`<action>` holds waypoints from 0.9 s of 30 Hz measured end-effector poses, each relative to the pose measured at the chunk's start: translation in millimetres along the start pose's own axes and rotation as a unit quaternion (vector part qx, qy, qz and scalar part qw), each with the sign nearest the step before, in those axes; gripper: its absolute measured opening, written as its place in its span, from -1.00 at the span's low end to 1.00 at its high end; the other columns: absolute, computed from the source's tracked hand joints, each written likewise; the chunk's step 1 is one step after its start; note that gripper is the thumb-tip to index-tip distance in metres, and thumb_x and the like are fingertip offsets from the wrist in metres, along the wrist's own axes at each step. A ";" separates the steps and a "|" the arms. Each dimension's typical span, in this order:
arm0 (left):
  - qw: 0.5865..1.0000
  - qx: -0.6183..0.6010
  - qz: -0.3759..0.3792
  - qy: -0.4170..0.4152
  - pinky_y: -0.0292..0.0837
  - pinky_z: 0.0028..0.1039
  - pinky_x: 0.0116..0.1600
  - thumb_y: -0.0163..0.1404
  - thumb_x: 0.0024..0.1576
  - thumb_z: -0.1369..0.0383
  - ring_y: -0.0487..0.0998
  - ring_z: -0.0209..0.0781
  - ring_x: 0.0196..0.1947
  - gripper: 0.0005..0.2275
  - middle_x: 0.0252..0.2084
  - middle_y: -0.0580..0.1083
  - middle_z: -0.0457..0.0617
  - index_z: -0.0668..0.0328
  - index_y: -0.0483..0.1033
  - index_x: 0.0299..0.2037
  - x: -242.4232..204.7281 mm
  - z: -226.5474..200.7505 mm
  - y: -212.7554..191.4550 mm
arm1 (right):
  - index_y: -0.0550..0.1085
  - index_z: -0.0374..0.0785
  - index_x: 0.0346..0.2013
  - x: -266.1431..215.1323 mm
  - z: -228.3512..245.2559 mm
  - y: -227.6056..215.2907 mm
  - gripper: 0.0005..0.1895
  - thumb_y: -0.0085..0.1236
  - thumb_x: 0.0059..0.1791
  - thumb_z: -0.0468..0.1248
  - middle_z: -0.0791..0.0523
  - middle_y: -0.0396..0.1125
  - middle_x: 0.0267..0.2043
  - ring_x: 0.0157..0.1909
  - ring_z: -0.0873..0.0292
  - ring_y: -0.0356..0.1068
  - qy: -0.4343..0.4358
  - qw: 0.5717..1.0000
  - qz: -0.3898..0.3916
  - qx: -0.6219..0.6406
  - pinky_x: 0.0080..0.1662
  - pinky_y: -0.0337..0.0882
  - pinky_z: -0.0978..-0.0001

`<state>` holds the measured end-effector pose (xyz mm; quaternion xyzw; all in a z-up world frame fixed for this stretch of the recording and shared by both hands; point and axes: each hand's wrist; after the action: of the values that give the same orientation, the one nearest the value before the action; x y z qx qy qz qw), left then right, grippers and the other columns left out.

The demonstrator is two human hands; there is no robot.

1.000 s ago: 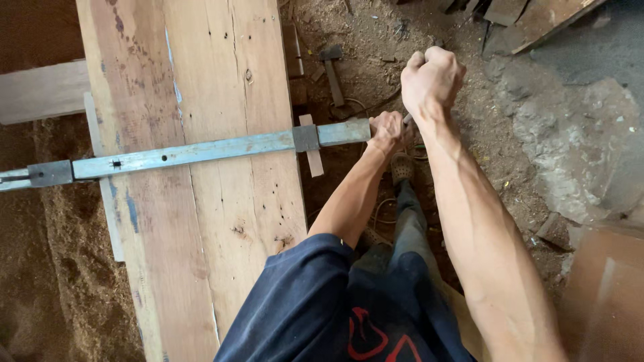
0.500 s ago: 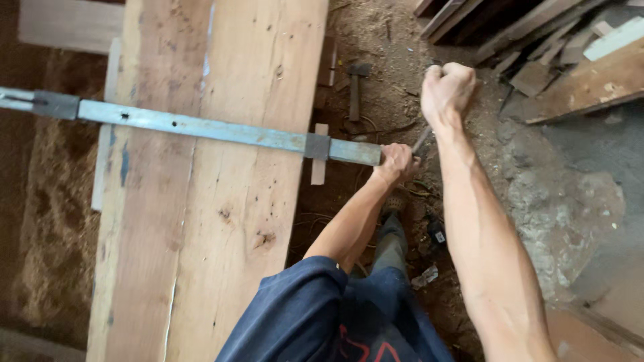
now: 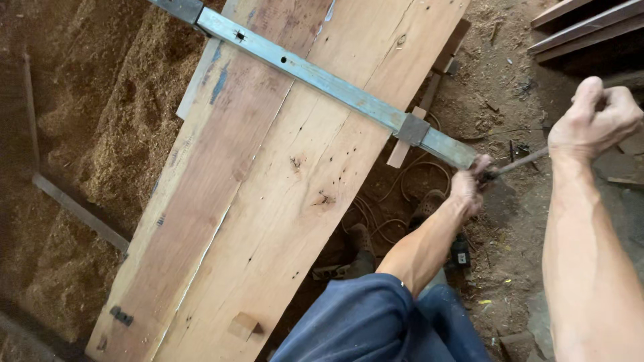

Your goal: The person tightens a metal clamp on a wooden plank using a wrench, then uses a hammer to drive a nail into the plank. The person continues to adjust the clamp and hammer the nail.

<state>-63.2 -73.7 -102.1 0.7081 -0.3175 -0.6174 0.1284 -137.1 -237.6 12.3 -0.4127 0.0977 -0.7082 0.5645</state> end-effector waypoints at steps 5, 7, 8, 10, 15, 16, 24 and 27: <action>0.997 0.065 -0.048 0.018 0.30 -0.52 -0.49 0.37 0.02 0.29 0.39 -0.37 -0.56 -0.73 -0.45 0.45 -0.14 0.16 0.48 -0.35 5.0 7.2 20.7 | 0.28 -0.36 -0.55 -10.7 -31.9 -0.3 -0.76 0.00 0.00 -0.36 0.05 0.22 -0.49 -0.43 0.07 0.23 0.017 0.996 -0.036 -0.077 -0.25 0.23 0.04; 0.989 0.113 -0.069 0.061 0.29 -0.54 -0.52 0.38 -0.03 0.35 0.37 -0.40 -0.59 -0.71 -0.47 0.42 -0.16 0.12 0.43 -0.39 -3.3 8.8 21.1 | 0.25 -0.35 -0.55 -19.8 -35.7 4.8 -0.77 -0.04 0.00 -0.37 0.05 0.23 -0.46 -0.42 0.06 0.22 0.055 0.996 -0.024 -0.073 -0.26 0.23 0.05; 0.990 0.108 -0.073 0.058 0.29 -0.55 -0.51 0.37 -0.03 0.35 0.38 -0.41 -0.58 -0.72 -0.46 0.43 -0.17 0.12 0.43 -0.39 -1.2 6.3 25.1 | 0.24 -0.36 -0.55 -15.2 -36.8 9.8 -0.77 -0.04 -0.01 -0.38 0.03 0.23 -0.46 -0.42 0.04 0.22 0.046 0.995 -0.029 -0.078 -0.25 0.23 0.04; 0.991 0.096 -0.081 0.048 0.30 -0.56 -0.51 0.35 -0.04 0.36 0.40 -0.42 -0.56 -0.74 -0.45 0.45 -0.19 0.10 0.44 -0.39 0.9 6.5 28.4 | 0.23 -0.39 -0.57 -6.0 -36.6 14.9 -0.77 -0.02 -0.04 -0.39 -0.01 0.20 -0.48 -0.41 -0.02 0.23 0.007 0.994 -0.044 -0.102 -0.24 0.21 0.01; 0.990 0.125 -0.055 0.029 0.26 -0.56 -0.54 0.26 0.06 0.35 0.36 -0.39 -0.60 -0.82 -0.48 0.43 -0.16 0.22 0.50 -0.39 12.5 14.4 10.0 | 0.31 -0.36 -0.61 3.1 -31.9 20.7 -0.82 0.01 -0.12 -0.40 -0.06 0.25 -0.53 -0.43 -0.12 0.30 -0.046 0.987 -0.063 -0.138 -0.26 0.22 -0.05; 0.994 0.091 -0.057 0.029 0.27 -0.55 -0.54 0.24 0.07 0.37 0.37 -0.37 -0.60 -0.85 -0.48 0.43 -0.17 0.18 0.51 -0.37 15.3 14.5 9.4 | 0.31 -0.35 -0.62 6.6 -30.1 21.7 -0.79 0.03 -0.09 -0.39 -0.06 0.25 -0.55 -0.45 -0.13 0.29 -0.036 0.984 -0.057 -0.165 -0.27 0.21 -0.07; 0.991 0.078 -0.101 -0.028 0.34 -0.55 -0.49 0.13 0.13 0.35 0.46 -0.34 -0.52 -0.90 -0.46 0.48 -0.10 0.18 0.55 -0.24 -3.4 -2.3 13.7 | 0.37 -0.16 -0.69 25.4 -32.4 53.9 -0.74 0.08 -0.08 -0.36 0.15 0.28 -0.71 -0.65 0.22 0.29 0.177 0.976 0.013 -0.125 -0.57 0.24 0.21; 0.992 0.084 -0.087 -0.021 0.32 -0.52 -0.50 0.09 0.15 0.33 0.48 -0.27 -0.52 -0.86 -0.44 0.48 -0.02 0.23 0.52 -0.20 -10.8 -9.8 21.2 | 0.34 -0.19 -0.71 33.4 -45.6 76.2 -0.78 0.08 -0.17 -0.36 0.13 0.27 -0.71 -0.62 0.19 0.30 0.121 0.981 -0.013 -0.148 -0.54 0.25 0.20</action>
<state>-60.4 -85.4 -79.4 0.7283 -0.3078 -0.6122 0.0075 -114.7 -308.2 -47.1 -0.4038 0.2640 -0.7380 0.4718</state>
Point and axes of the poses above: each hand's wrist, its own x-axis towards the middle knuckle, its own y-axis out of the palm, z = x × y
